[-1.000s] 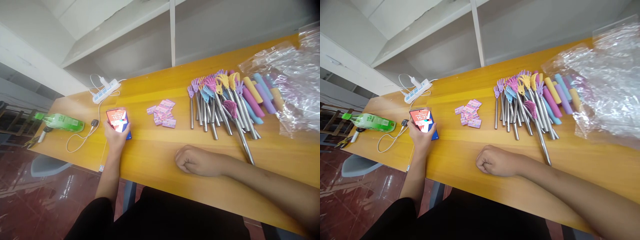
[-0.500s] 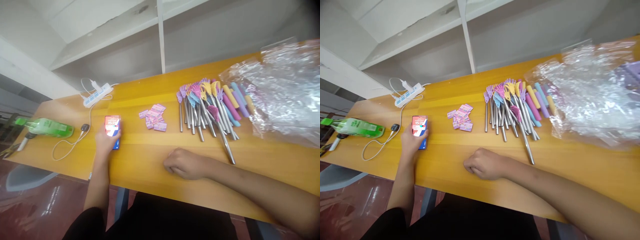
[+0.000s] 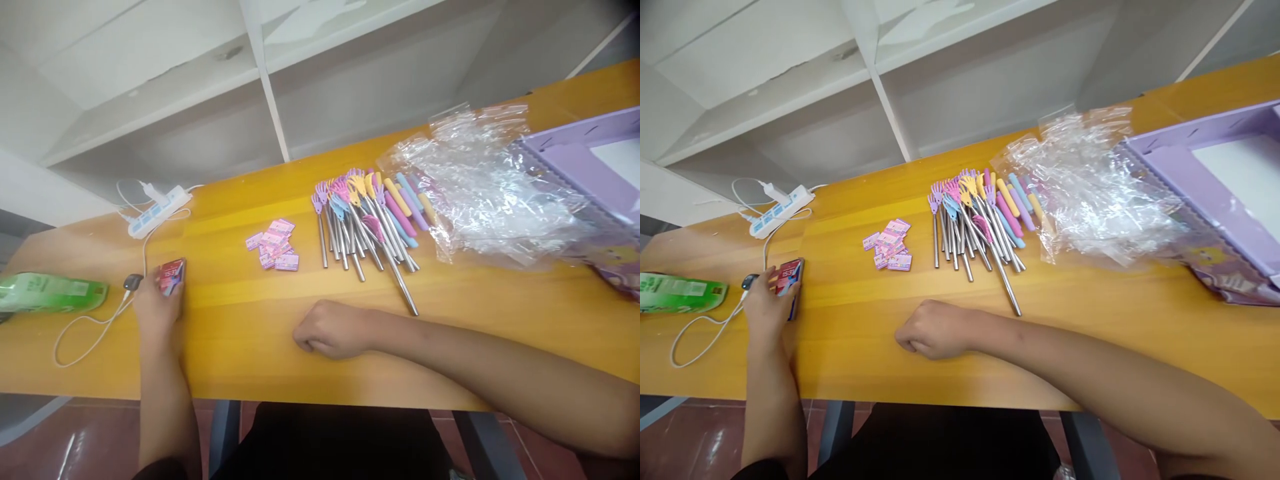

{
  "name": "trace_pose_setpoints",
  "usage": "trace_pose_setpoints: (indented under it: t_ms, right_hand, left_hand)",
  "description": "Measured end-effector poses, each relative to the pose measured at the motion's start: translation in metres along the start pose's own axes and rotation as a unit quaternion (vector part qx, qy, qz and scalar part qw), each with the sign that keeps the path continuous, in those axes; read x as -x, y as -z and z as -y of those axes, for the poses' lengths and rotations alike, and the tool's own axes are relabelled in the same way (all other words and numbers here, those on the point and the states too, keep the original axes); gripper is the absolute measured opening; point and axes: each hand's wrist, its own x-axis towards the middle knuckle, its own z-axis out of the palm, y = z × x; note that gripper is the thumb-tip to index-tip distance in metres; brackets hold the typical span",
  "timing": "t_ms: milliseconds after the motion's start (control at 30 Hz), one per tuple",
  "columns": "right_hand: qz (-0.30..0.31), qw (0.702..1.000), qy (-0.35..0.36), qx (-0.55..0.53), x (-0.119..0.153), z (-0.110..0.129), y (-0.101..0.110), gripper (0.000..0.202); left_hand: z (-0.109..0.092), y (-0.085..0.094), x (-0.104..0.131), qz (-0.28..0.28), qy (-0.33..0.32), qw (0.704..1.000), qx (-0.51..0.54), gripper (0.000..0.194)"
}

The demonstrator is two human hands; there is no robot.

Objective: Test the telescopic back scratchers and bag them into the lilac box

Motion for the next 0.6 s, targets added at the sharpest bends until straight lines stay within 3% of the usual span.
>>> trace_pose_setpoints:
  t_ms: [167, 333, 467, 600]
  right_hand:
    - [0.004, 1.000, 0.002, 0.002, 0.000, 0.001, 0.001, 0.020]
    - [0.001, 1.000, 0.000, 0.008, 0.000, 0.001, 0.003, 0.018]
    - [0.003, 1.000, -0.002, 0.014, 0.000, 0.002, 0.004, 0.017]
    - [0.010, 1.000, -0.002, 0.019, 0.000, 0.004, 0.006, 0.017]
  left_hand:
    - [0.002, -0.001, -0.001, 0.019, -0.051, 0.998, 0.010, 0.032]
    - [-0.033, -0.005, 0.014, -0.039, -0.088, 0.991, 0.088, 0.023]
    - [-0.063, -0.008, 0.025, 0.024, -0.155, 0.976, 0.154, 0.018]
    - [-0.077, -0.009, 0.030, 0.063, -0.182, 0.966, 0.173, 0.017]
